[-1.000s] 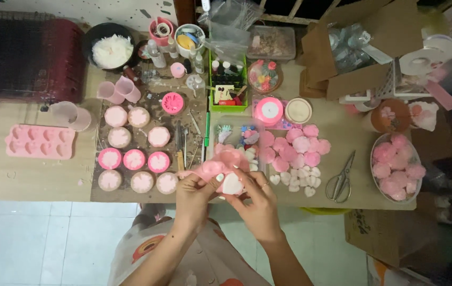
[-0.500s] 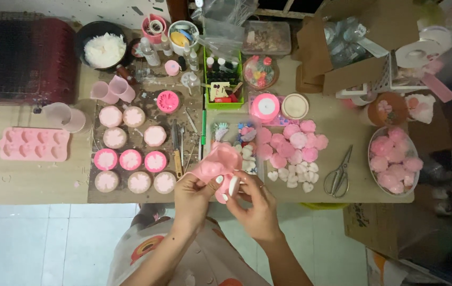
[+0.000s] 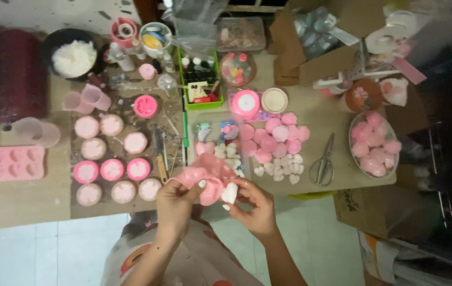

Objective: Preparing silicone molds, inserting wicks, and organizing wax components for candle making.

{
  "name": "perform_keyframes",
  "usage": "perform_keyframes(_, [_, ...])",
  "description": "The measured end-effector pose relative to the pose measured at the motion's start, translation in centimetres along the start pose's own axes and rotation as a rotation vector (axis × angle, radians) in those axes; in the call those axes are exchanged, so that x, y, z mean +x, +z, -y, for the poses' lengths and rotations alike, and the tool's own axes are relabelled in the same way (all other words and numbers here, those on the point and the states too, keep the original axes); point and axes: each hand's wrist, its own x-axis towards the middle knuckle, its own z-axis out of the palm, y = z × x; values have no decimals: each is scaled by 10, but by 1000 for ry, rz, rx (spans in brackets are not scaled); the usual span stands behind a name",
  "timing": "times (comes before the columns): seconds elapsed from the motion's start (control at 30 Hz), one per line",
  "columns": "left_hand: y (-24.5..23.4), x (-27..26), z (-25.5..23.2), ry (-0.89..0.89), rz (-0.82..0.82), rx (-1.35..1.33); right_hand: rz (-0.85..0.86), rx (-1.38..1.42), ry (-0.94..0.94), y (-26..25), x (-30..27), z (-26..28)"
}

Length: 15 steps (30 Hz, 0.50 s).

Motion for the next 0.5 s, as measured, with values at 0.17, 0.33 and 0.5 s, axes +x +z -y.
perform_keyframes(0.17, [-18, 11, 18, 81, -60, 38, -114, 480, 125, -22, -9, -44])
perform_keyframes(0.33, [-22, 3, -33, 74, -51, -106, -623, 115, 288, -93, -25, -195])
perform_keyframes(0.5, [-46, 11, -13, 31, -130, -117, -910, -89, 349, -154, -39, -292])
